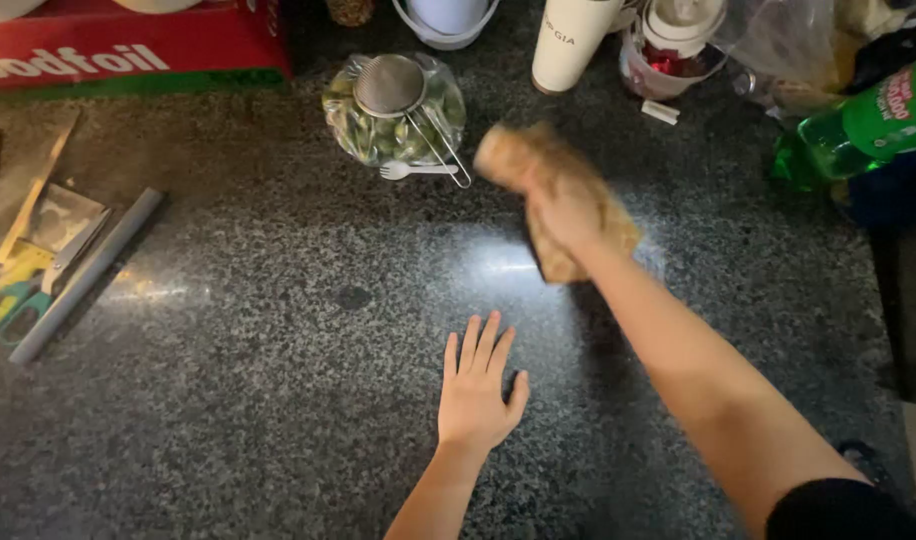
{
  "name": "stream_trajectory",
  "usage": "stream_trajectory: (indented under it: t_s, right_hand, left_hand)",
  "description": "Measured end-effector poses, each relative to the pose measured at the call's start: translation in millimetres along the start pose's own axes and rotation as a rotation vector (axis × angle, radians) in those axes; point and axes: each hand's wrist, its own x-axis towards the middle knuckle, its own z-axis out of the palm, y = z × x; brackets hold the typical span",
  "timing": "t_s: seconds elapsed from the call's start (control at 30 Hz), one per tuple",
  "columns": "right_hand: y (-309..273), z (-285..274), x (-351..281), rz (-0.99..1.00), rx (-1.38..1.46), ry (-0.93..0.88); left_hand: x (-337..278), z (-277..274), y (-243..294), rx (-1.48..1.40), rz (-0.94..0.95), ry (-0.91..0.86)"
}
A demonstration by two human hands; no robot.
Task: Cleaning and wiping a granite countertop with a cloth in a commercial bakery setting.
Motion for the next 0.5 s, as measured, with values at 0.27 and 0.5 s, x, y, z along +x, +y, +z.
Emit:
stream_trajectory:
  t_s: [0.27, 0.5]
  right_hand:
    - [-35, -55, -136, -0.179, 0.289, 0.023]
    - [-47, -62, -119, 0.002, -0.19, 0.326]
  left_hand:
    - [-1, -6, 1, -0.02, 0.024, 0.005]
    - [36, -6, -7, -0.069, -0.138, 0.334]
